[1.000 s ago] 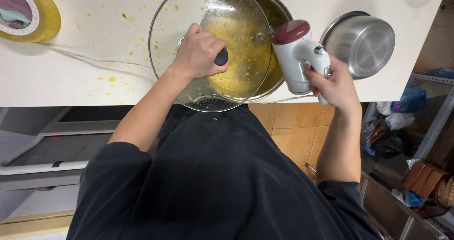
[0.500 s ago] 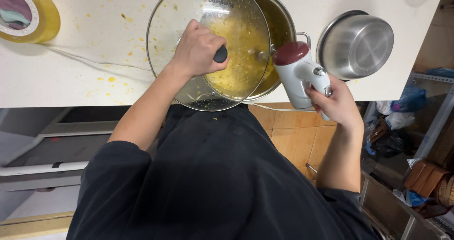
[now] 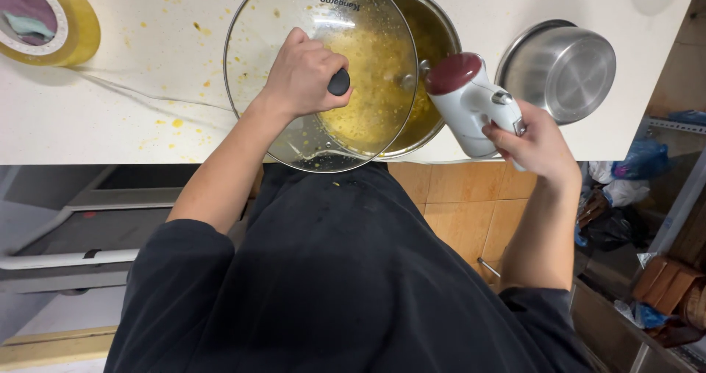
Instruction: Use an electric hand mixer to mix ingredients in a pot while holding a lid over it to prevent splashing.
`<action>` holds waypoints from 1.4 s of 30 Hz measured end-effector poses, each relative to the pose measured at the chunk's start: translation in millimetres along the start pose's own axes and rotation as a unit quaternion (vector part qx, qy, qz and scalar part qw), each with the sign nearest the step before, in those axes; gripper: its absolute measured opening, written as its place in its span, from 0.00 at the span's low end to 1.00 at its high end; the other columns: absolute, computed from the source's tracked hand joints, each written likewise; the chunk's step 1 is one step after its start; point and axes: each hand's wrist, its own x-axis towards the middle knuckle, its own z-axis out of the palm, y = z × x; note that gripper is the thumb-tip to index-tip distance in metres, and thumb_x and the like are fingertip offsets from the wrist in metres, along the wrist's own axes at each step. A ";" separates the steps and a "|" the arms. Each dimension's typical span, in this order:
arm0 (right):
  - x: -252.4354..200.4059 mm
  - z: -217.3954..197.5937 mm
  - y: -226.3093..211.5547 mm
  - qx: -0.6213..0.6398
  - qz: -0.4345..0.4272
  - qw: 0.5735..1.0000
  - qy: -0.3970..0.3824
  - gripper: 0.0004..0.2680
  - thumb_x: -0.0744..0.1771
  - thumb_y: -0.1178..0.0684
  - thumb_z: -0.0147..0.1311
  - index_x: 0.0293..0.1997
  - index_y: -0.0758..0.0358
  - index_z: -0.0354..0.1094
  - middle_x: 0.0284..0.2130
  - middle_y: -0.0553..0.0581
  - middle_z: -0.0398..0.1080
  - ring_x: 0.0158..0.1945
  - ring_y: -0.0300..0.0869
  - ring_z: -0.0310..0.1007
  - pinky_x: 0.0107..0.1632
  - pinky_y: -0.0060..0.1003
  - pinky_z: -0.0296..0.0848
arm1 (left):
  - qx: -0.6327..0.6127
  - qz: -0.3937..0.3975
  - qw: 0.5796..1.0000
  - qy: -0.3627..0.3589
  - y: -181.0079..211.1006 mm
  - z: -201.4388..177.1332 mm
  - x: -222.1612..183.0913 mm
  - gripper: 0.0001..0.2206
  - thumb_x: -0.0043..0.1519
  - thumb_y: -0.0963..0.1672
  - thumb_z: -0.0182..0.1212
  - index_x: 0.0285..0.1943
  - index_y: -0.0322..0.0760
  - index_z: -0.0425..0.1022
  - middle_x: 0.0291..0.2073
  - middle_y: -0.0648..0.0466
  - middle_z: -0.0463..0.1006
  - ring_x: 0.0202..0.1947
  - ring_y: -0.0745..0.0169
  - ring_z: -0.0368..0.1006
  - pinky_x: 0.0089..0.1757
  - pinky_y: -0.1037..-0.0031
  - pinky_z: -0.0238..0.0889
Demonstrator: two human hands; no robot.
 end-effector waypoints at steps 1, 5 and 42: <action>5.2 -2.3 2.7 -0.001 -0.001 1.000 -0.001 0.06 0.66 0.59 0.58 0.44 0.65 0.70 0.22 0.48 0.67 0.21 0.31 0.64 0.24 0.30 0.63 | 0.001 -0.001 1.000 0.001 0.0 -2.1 -0.4 0.09 0.51 0.47 0.73 0.33 0.42 0.80 0.23 0.59 0.77 0.27 0.61 0.70 0.43 0.69 0.57; 19.6 -5.6 -6.2 -0.025 -0.018 0.999 -0.016 0.04 0.66 0.59 0.59 0.42 0.66 0.71 0.21 0.49 0.67 0.22 0.32 0.64 0.25 0.30 0.62 | 0.002 -0.006 1.000 0.006 -0.5 -8.7 -2.7 0.09 0.51 0.47 0.73 0.33 0.42 0.79 0.23 0.58 0.77 0.27 0.61 0.70 0.43 0.69 0.57; -12.1 -7.3 39.6 0.037 0.016 0.996 -0.084 0.08 0.63 0.62 0.58 0.45 0.66 0.71 0.24 0.45 0.67 0.24 0.30 0.60 0.25 0.29 0.60 | -0.035 0.057 0.998 -0.016 -12.2 5.8 16.1 0.10 0.50 0.48 0.74 0.34 0.44 0.79 0.23 0.58 0.74 0.28 0.60 0.70 0.42 0.69 0.57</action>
